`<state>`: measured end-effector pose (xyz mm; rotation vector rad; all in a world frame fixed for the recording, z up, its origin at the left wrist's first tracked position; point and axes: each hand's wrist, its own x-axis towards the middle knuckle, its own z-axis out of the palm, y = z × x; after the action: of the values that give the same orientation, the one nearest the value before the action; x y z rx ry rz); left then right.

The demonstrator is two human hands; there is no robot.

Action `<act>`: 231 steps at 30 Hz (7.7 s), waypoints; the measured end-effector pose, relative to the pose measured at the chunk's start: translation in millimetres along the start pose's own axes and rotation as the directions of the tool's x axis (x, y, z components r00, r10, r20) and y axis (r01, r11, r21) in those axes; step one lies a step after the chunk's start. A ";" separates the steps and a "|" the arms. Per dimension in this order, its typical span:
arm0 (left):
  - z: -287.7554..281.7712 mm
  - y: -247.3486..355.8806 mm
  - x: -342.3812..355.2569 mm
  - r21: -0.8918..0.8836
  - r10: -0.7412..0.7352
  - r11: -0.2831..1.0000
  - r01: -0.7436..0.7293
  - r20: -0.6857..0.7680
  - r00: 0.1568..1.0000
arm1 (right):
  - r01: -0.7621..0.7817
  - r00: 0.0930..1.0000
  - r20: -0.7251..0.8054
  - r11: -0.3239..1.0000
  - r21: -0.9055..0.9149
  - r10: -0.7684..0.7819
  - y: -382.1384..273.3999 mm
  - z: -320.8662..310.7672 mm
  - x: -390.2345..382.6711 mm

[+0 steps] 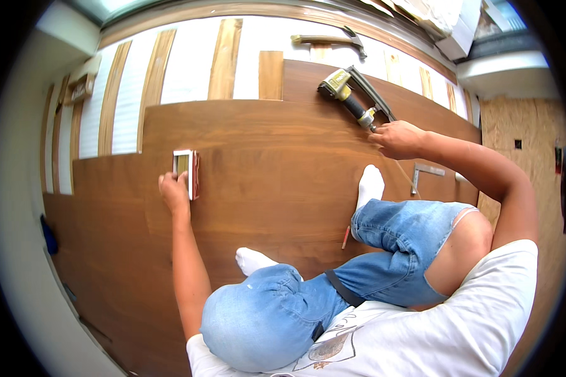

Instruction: The person fits laminate planks onto a subfloor by applying glue, hammering them into place with a tapping block, and securing them using a nail gun.

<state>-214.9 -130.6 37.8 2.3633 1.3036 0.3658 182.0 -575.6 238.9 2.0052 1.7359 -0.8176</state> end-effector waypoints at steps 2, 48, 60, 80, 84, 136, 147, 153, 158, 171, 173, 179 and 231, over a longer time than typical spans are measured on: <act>-0.3 -13.4 4.7 -0.094 -0.044 0.995 0.045 0.006 0.999 | -0.107 0.993 -0.036 0.990 0.095 0.110 12.6 28.3 -19.2; 16.7 530.3 27.6 -0.644 0.448 0.763 -0.047 0.475 0.757 | 0.696 0.662 -0.211 -0.485 0.529 0.719 126.3 -23.5 -51.2; 105.2 629.0 -24.1 -0.463 0.606 0.778 -0.425 0.375 0.701 | 0.795 0.465 -0.083 -0.374 0.478 0.881 101.1 15.6 -83.9; 180.8 675.7 -76.2 -0.465 0.918 0.396 -0.792 0.234 0.321 | 0.840 0.259 0.209 -0.327 0.434 0.943 96.8 58.8 -116.2; 182.8 676.5 -73.7 -0.439 0.918 0.392 -0.808 0.244 0.312 | 0.838 0.264 0.219 -0.336 0.430 0.939 97.5 59.2 -111.1; 199.2 599.4 -53.9 -0.827 0.656 0.434 0.357 0.562 0.504 | 0.676 0.547 0.128 -0.527 0.516 0.827 175.9 -1.0 -129.2; 133.7 303.6 63.3 -0.331 0.817 0.403 -0.854 0.550 0.173 | 0.131 0.870 0.334 -0.823 0.553 0.363 232.6 -73.7 13.6; 139.6 287.1 61.0 -0.383 0.844 0.418 -0.824 0.499 0.196 | -0.046 0.914 0.332 -0.752 0.657 0.234 228.6 -87.1 114.3; 140.5 286.9 61.1 -0.399 0.857 0.425 -0.812 0.467 0.219 | -0.131 0.899 0.397 -0.748 0.651 0.188 235.0 -79.9 139.4; 144.0 285.2 61.0 -0.394 0.844 0.443 -0.805 0.486 0.226 | -0.268 0.877 0.467 -0.693 0.669 0.111 234.2 -88.9 146.2; 141.3 286.5 59.9 -0.379 0.848 0.424 -0.822 0.486 0.213 | -0.284 0.873 0.477 -0.691 0.665 0.101 233.6 -91.6 147.0; 141.3 290.4 62.1 -0.330 0.836 0.408 -0.851 0.509 0.203 | -0.343 0.855 0.511 -0.643 0.685 0.088 233.8 -94.7 154.3; 153.8 273.5 44.8 -0.253 0.820 0.408 -0.877 0.524 0.230 | -0.350 0.757 0.632 -0.713 0.608 0.168 393.2 34.3 -58.2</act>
<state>75.4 -257.8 33.8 2.7167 -0.4207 -0.1767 556.3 -711.1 211.3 2.7061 -1.1905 -2.6720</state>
